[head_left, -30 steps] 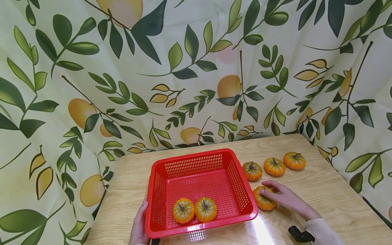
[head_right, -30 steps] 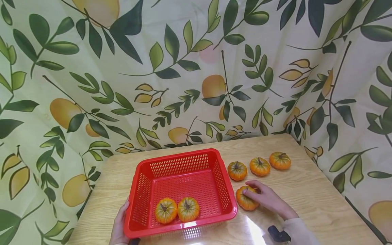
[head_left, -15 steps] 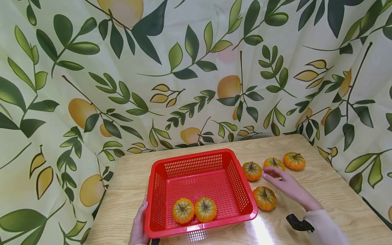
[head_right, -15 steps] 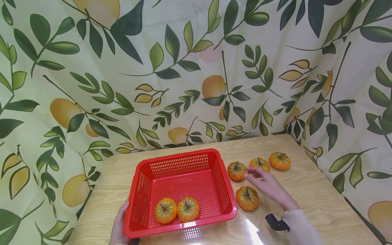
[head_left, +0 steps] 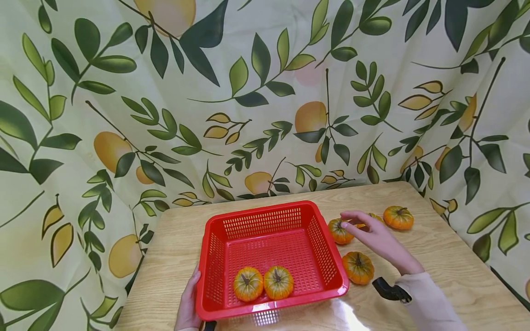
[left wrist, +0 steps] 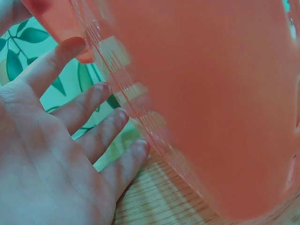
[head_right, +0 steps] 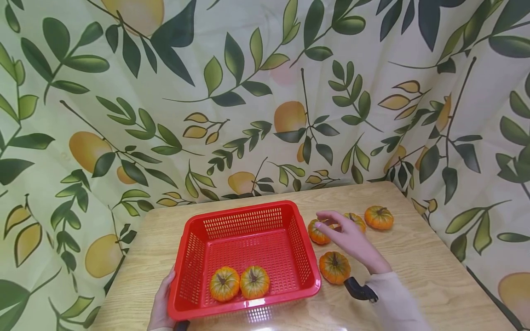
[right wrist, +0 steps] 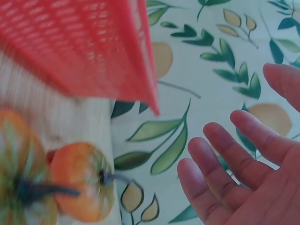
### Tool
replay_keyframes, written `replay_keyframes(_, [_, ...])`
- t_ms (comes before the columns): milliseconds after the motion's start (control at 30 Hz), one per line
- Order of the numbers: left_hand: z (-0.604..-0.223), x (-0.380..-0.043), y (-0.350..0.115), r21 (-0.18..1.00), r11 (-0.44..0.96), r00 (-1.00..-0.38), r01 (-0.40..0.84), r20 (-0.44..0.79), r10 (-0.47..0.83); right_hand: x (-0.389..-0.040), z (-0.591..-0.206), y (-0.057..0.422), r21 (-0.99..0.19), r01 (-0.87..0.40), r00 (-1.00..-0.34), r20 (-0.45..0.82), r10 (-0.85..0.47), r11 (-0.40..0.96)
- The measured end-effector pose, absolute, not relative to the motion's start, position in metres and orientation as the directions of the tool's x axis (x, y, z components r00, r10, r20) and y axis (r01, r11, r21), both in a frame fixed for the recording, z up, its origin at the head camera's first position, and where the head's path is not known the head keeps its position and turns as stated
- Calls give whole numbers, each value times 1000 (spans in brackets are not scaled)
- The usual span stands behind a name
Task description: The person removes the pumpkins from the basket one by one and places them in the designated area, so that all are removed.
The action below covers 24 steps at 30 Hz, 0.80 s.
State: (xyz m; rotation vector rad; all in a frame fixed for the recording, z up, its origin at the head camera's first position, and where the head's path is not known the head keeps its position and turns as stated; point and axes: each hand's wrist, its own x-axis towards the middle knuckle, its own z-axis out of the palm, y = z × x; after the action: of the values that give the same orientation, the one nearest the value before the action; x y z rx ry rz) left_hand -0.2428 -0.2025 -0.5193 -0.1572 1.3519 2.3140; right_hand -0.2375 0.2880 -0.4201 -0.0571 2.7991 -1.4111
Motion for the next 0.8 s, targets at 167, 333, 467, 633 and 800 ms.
replay_keyframes(167, [-518, -244, -201, 804, -399, -893, -441, -347, 288, -243, -415, 274, -822, -66, -997, 34, -68, 566])
replay_keyframes(333, [-518, -244, -201, 811, -389, -896, -437, -355, 266, -250, -414, 263, -825, -100, -993, 52, -101, 557])
replay_keyframes(467, [-520, -242, -202, 818, -397, -904, -415, -321, 283, -256, -412, 254, -823, -128, -989, 66, -131, 553])
replay_keyframes(633, [-523, -241, -202, 827, -399, -911, -396, -300, 281, -262, -406, 241, -825, -151, -983, 64, -175, 544])
replay_keyframes(800, [-523, -240, -201, 847, -382, -920, -371, -279, 275, -267, -399, 228, -830, -137, -977, 23, -213, 540])
